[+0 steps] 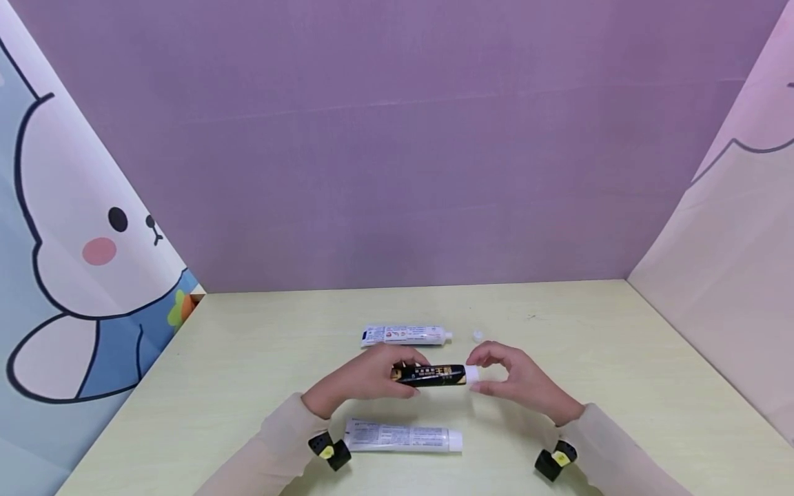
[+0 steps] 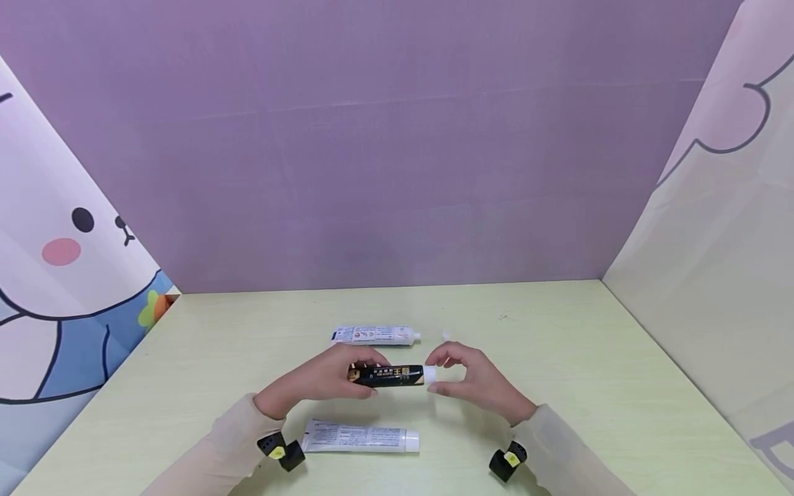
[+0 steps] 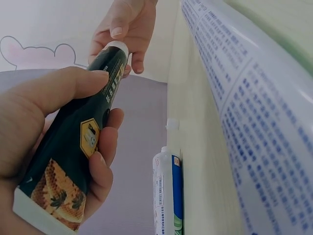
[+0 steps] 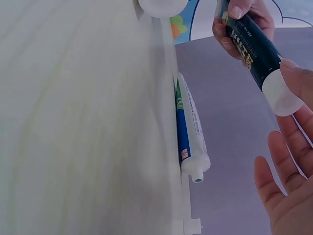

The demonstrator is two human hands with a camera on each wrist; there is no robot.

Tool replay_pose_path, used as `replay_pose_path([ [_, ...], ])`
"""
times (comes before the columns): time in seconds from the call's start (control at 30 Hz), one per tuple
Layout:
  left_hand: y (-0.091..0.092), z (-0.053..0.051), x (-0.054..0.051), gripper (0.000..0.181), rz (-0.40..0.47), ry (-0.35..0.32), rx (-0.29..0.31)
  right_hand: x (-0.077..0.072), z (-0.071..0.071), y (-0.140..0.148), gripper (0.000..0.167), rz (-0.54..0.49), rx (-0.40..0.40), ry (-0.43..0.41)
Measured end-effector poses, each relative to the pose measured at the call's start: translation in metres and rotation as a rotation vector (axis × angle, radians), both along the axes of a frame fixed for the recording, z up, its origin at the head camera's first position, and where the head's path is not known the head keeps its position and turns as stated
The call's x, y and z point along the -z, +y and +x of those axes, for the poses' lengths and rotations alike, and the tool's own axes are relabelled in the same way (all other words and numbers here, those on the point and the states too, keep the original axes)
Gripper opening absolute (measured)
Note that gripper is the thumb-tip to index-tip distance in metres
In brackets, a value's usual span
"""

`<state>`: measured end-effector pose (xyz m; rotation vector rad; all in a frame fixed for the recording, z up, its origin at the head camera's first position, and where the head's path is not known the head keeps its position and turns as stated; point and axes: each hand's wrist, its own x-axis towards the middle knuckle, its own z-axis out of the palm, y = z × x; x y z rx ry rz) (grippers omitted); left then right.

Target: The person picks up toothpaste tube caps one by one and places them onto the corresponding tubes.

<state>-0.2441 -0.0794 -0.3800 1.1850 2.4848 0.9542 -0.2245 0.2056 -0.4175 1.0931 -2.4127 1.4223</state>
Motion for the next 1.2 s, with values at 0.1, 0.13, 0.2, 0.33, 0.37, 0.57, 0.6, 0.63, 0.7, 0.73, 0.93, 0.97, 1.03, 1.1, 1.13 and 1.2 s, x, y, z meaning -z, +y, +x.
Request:
replay_pose_path([
  [0.1, 0.0, 0.0001, 0.0008, 0.036, -0.003, -0.005, 0.014, 0.0009, 0.0002, -0.0006, 0.029, 0.016, 0.013, 0.022],
  [0.13, 0.0001, 0.0001, 0.0009, 0.036, -0.005, -0.008, 0.016, 0.0008, 0.0005, -0.0006, 0.028, 0.022, 0.021, 0.027],
  [0.2, 0.0001, 0.0003, 0.0011, 0.036, -0.004, -0.013, 0.018, 0.0004, 0.001, -0.0005, 0.027, 0.033, 0.044, 0.027],
  [0.33, 0.0, 0.0004, 0.0011, 0.036, 0.003, -0.01, 0.019, -0.0027, 0.0034, -0.0012, 0.025, 0.048, 0.095, 0.005],
  [0.37, 0.0, 0.0004, 0.0012, 0.036, 0.006, -0.009, 0.019, -0.0036, 0.004, -0.0015, 0.025, 0.048, 0.106, -0.004],
  [0.57, 0.0004, 0.0, 0.0016, 0.037, 0.025, 0.007, 0.019, -0.0073, 0.0048, -0.0019, 0.022, 0.067, 0.14, -0.063],
  [0.6, 0.0005, 0.0, 0.0017, 0.037, 0.026, 0.009, 0.019, -0.0075, 0.0046, -0.0018, 0.022, 0.068, 0.141, -0.08],
  [0.63, 0.0007, 0.0001, 0.0019, 0.037, 0.026, 0.012, 0.018, -0.0075, 0.0043, -0.0014, 0.021, 0.068, 0.141, -0.096],
  [0.7, 0.0011, 0.0003, 0.0024, 0.037, 0.026, 0.014, 0.018, -0.007, 0.0035, -0.0008, 0.02, 0.06, 0.134, -0.13],
  [0.73, 0.0014, 0.0006, 0.0024, 0.037, 0.024, 0.017, 0.016, -0.0065, 0.003, -0.0004, 0.02, 0.055, 0.128, -0.15],
  [0.93, 0.003, 0.0026, 0.0013, 0.036, -0.003, 0.063, 0.017, -0.0041, -0.0001, 0.0016, 0.025, 0.024, 0.106, -0.235],
  [0.97, 0.003, 0.0026, 0.0012, 0.036, -0.007, 0.07, 0.018, -0.004, -0.0003, 0.0018, 0.025, 0.022, 0.107, -0.244],
  [1.03, 0.003, 0.0022, 0.0015, 0.036, -0.012, 0.08, 0.017, -0.0041, -0.0005, 0.0018, 0.024, 0.016, 0.105, -0.254],
  [1.1, 0.0028, 0.0017, 0.0018, 0.036, -0.009, 0.086, 0.017, -0.0038, -0.0004, 0.0016, 0.022, 0.003, 0.099, -0.253],
  [1.13, 0.0027, 0.0015, 0.0019, 0.037, -0.006, 0.087, 0.016, -0.0038, -0.0001, 0.0013, 0.021, -0.002, 0.096, -0.246],
  [1.2, 0.0022, 0.0007, 0.0024, 0.037, 0.0, 0.09, 0.016, -0.0033, 0.0006, 0.0007, 0.019, -0.008, 0.092, -0.214],
])
